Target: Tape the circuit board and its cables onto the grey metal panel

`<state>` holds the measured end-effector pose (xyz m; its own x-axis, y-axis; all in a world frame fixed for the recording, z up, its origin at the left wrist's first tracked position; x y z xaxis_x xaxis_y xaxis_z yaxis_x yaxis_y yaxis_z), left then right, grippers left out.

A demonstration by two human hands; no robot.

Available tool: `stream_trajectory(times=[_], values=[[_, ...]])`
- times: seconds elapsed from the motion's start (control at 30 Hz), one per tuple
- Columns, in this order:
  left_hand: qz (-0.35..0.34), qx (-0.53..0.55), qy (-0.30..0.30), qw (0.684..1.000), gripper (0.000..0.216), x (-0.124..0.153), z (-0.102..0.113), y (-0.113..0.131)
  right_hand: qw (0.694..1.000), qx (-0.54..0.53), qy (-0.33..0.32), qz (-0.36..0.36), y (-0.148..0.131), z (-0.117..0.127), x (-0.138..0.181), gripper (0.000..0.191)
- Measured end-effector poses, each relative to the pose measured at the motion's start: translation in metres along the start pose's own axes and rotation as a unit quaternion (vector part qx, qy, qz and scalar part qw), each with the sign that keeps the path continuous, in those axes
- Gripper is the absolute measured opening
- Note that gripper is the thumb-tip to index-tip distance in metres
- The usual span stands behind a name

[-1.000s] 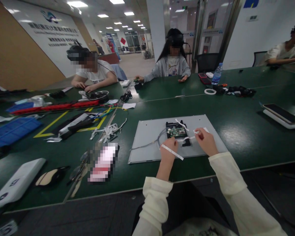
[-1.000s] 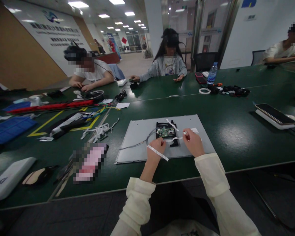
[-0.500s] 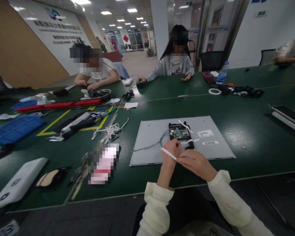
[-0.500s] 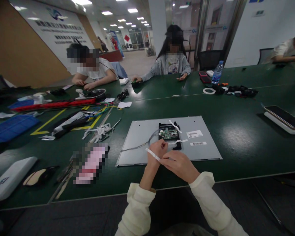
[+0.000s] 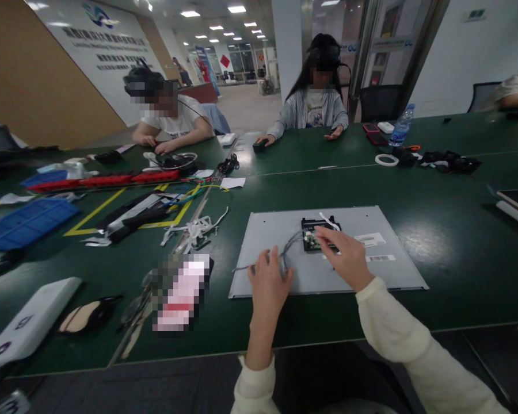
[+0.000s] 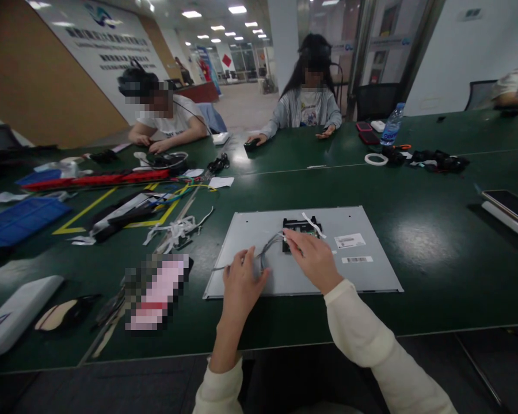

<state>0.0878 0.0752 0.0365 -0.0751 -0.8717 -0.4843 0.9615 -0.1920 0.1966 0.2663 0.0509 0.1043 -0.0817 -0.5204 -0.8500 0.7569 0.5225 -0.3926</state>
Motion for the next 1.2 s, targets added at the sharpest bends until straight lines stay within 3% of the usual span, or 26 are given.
stream_trajectory(times=[0.17,0.33,0.7,0.93,1.2], values=[[0.011,0.020,0.010,1.000,0.038,-0.005,0.002,-0.012,0.993,0.029,-0.083,0.077,-0.007,-0.050,0.002,0.033],[0.026,0.059,0.012,0.998,0.030,-0.006,-0.002,-0.016,0.982,0.045,-0.149,0.105,-0.006,-0.080,0.020,0.036],[-0.057,0.086,-0.008,0.995,0.032,-0.008,-0.011,-0.008,0.961,0.041,-0.237,0.139,-0.018,-0.100,0.039,0.043],[-0.068,0.108,-0.010,0.992,0.034,-0.006,-0.017,-0.009,0.944,0.037,-0.283,0.166,-0.029,-0.109,0.053,0.018],[-0.102,0.095,0.008,0.990,0.051,-0.003,-0.014,0.000,0.946,0.027,-0.292,0.138,-0.026,-0.112,0.056,0.013]])
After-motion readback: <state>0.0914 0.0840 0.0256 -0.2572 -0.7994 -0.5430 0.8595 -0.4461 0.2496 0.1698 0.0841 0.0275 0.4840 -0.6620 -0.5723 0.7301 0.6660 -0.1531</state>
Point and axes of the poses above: each hand's wrist, its own x-axis away from the middle knuckle, its own z-axis out of the back of the hand, y = z × x, the point moved 9 cm from there along -x, towards the middle knuckle, and after that the axes turned 13 degrees about y, right-handed, at the moved point
